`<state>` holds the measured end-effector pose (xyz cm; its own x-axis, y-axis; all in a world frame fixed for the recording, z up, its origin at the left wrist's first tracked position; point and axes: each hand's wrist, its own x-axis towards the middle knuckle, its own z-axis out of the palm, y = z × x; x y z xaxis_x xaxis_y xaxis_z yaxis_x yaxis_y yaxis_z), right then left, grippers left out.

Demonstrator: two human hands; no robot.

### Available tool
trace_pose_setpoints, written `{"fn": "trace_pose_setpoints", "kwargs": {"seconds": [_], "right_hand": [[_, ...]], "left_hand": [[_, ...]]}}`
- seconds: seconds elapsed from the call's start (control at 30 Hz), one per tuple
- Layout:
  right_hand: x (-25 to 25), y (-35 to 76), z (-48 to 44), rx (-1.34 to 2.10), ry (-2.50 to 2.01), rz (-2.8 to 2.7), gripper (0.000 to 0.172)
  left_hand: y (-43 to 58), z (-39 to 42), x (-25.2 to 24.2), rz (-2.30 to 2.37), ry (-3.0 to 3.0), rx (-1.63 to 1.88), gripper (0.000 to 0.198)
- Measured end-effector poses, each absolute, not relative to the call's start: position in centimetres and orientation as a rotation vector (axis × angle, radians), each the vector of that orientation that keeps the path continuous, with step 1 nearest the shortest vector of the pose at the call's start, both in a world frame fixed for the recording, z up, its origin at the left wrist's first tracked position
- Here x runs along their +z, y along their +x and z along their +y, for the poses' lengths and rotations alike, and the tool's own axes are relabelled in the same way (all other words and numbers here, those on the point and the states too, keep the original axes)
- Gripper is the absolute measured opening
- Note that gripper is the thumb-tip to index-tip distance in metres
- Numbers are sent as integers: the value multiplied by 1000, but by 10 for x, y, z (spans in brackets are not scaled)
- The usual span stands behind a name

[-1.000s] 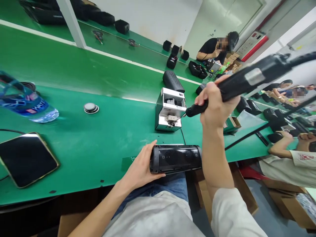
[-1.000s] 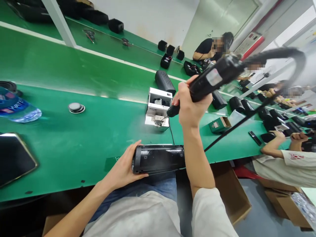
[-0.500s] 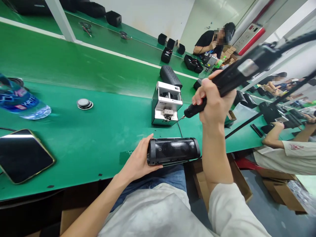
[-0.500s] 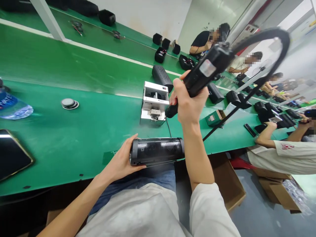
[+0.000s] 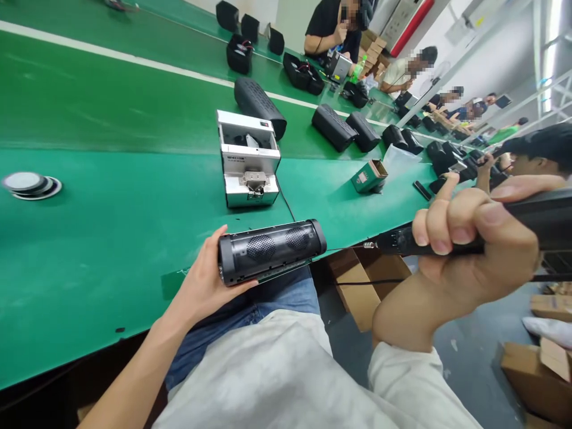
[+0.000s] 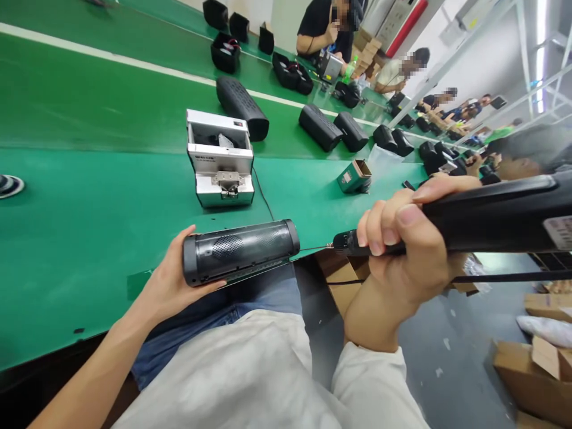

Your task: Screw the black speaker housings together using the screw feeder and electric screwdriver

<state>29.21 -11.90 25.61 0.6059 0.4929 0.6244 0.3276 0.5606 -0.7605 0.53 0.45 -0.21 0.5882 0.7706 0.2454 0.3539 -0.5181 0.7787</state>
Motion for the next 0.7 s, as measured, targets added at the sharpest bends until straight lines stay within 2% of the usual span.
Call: {"fn": "trace_pose_setpoints", "kwargs": {"seconds": [0.27, 0.53, 0.7], "right_hand": [[231, 289, -119, 214, -945, -1046, 22], [173, 302, -113, 430, -905, -1177, 16], [162, 306, -119, 459, -883, -1217, 13]], "left_hand": [[4, 4, -7, 914, 2128, 787, 118], [0, -3, -17, 988, 2016, 807, 108], [0, -10, -19, 1042, 1930, 809, 105]]}}
